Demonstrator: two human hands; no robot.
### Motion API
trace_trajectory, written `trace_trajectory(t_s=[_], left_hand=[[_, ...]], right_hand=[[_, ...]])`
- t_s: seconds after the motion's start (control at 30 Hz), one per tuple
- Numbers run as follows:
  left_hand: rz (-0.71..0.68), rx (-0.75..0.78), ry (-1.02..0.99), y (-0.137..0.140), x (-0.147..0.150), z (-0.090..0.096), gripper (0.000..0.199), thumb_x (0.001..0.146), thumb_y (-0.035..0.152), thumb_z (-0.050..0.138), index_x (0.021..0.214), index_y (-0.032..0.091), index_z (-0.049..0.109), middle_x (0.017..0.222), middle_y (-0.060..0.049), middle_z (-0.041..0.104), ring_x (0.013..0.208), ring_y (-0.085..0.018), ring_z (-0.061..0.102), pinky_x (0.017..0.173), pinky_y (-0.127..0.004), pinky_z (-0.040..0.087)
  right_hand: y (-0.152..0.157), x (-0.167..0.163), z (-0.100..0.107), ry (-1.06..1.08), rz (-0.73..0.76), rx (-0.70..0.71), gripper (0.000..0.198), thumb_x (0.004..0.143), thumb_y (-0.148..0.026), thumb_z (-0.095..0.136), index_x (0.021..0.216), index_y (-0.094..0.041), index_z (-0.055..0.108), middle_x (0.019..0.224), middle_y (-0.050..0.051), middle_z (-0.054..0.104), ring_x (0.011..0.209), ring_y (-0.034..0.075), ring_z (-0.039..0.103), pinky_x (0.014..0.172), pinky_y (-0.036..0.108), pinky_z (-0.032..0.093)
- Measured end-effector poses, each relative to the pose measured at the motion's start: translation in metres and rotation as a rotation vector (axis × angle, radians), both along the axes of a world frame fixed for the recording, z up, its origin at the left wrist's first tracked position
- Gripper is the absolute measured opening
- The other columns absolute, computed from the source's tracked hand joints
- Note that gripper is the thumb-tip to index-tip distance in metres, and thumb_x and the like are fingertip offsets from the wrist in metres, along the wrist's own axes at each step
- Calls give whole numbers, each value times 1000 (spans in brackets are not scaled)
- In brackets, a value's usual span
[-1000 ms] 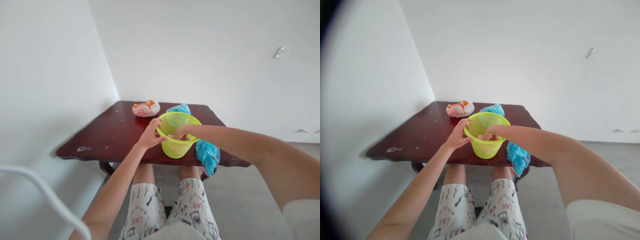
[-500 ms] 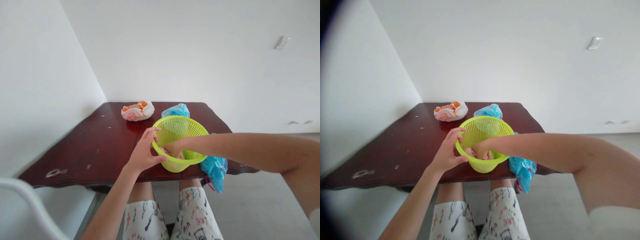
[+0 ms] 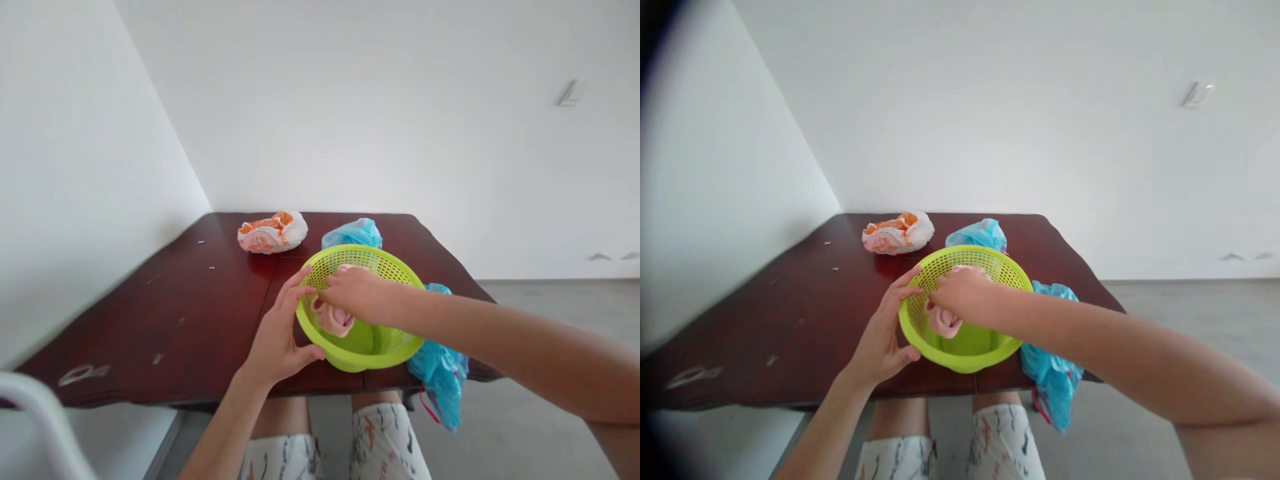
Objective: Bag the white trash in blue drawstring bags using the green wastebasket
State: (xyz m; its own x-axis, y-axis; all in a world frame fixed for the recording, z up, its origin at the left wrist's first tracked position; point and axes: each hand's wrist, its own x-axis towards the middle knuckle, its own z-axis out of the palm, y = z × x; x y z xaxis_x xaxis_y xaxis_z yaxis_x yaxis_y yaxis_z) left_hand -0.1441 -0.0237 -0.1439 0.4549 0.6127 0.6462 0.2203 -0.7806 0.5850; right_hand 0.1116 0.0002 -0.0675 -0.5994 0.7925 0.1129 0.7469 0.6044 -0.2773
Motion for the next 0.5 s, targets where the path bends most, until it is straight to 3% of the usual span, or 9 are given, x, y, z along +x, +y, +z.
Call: trace_trajectory(t_s=[0.07, 0.13, 0.27, 0.4, 0.5], left_hand=[[3, 8, 7, -1, -1, 3, 94, 93, 104, 71, 163, 42, 58, 192, -18, 46, 176, -52, 48, 138, -83, 46], [7, 14, 3, -1, -2, 6, 88, 94, 98, 77, 159, 42, 60, 191, -17, 47, 175, -52, 50, 138, -83, 47], [7, 0, 10, 5, -2, 8, 79, 96, 82, 89, 155, 38, 62, 196, -17, 40, 179, -50, 45, 141, -82, 45], [-16, -56, 19, 25, -3, 9, 63, 101, 66, 92, 149, 35, 64, 202, -15, 29, 184, -48, 36, 144, -81, 42], [-5, -76, 67, 37, -8, 17, 68, 101, 68, 92, 156, 37, 67, 199, -15, 36, 184, -46, 38, 141, -78, 50]], right_hand=[[-13, 16, 16, -139, 67, 114, 76, 67, 1, 100, 135, -29, 83, 116, 8, 83, 110, 34, 80, 103, 48, 66], [-31, 32, 29, -159, 11, 249, 92, 63, 6, 94, 146, -28, 76, 122, 10, 80, 113, 36, 77, 103, 51, 66], [-64, 49, 33, 120, -164, 424, 72, 78, 8, 74, 140, -29, 69, 124, 10, 76, 114, 35, 74, 104, 53, 68], [-76, 46, 14, 462, -295, 544, 58, 91, 4, 68, 138, -29, 65, 138, 14, 74, 126, 36, 77, 106, 53, 69], [-76, 40, 3, 566, -295, 665, 54, 98, -3, 73, 144, -32, 64, 148, 15, 72, 140, 39, 74, 115, 60, 68]])
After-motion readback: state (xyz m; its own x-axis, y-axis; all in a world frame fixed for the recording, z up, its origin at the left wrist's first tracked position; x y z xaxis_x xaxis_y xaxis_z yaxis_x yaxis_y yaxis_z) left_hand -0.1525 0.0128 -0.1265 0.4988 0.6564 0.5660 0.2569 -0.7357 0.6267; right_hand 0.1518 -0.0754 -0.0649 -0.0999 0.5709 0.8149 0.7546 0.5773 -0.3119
